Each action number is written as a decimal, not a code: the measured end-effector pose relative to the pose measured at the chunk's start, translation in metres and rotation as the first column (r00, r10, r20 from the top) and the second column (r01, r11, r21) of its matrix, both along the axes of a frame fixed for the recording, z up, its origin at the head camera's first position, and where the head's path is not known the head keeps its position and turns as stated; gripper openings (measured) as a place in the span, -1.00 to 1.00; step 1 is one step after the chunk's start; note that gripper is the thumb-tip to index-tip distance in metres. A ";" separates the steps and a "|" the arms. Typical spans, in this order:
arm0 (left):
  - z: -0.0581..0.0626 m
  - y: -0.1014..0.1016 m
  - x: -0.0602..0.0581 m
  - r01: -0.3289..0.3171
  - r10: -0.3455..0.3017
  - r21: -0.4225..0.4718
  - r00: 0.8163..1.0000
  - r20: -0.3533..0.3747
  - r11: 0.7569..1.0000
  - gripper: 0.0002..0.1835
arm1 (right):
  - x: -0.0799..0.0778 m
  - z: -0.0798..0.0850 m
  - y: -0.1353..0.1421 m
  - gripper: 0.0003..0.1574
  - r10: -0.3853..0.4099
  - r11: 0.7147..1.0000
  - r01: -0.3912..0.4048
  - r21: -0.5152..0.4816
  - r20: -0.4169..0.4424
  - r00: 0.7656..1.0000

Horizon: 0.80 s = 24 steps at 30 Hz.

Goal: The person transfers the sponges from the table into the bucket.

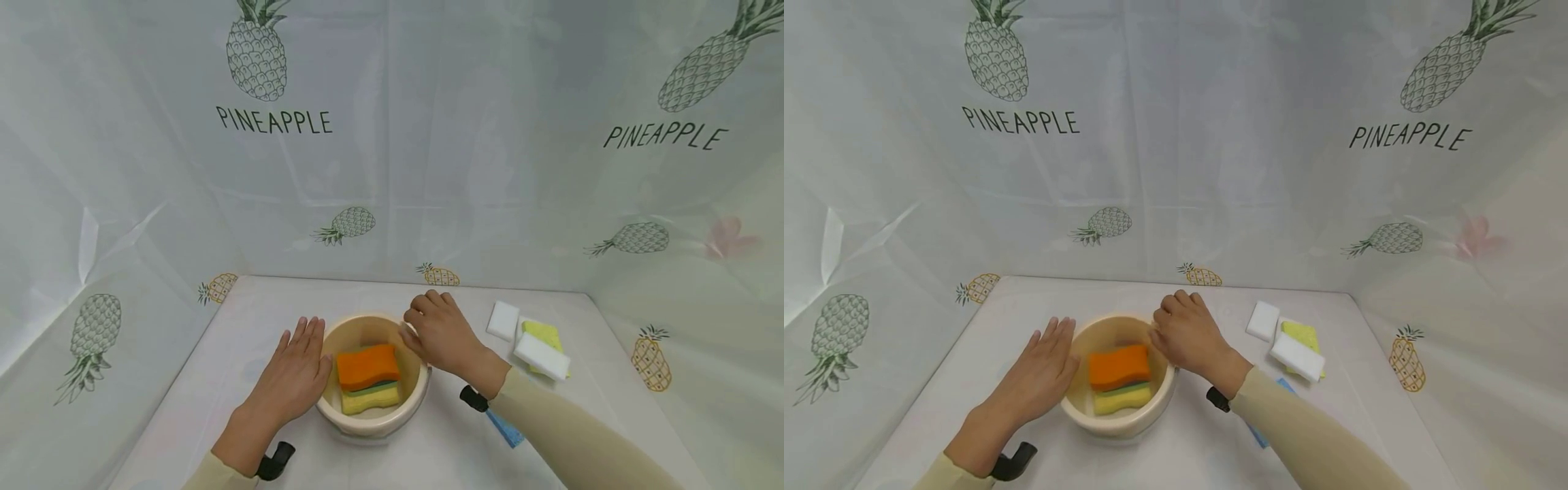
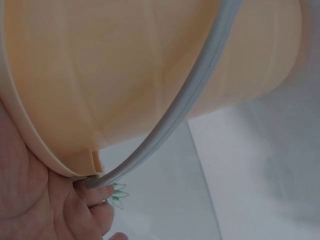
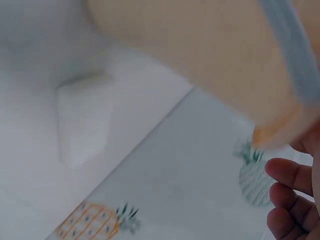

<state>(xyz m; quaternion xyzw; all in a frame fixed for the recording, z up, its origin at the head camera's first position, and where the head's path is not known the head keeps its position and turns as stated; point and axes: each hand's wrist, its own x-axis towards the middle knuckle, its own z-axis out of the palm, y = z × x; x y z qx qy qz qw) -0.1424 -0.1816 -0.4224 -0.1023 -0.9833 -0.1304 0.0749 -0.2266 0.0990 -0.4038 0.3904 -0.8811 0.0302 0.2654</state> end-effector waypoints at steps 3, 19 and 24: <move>-0.001 0.000 0.000 -0.001 0.001 0.004 1.000 0.000 1.000 -0.32 | -0.006 0.002 0.024 -0.73 -0.045 0.999 0.044 -0.020 -0.039 0.998; -0.002 -0.001 0.000 0.007 -0.007 0.018 1.000 0.000 1.000 -0.31 | -0.020 -0.016 0.160 -0.52 -0.263 0.964 0.264 0.018 -0.047 0.964; -0.003 -0.001 0.000 0.009 -0.009 0.016 1.000 -0.006 1.000 -0.31 | -0.016 -0.024 0.195 -0.40 -0.321 0.944 0.323 0.070 -0.040 0.946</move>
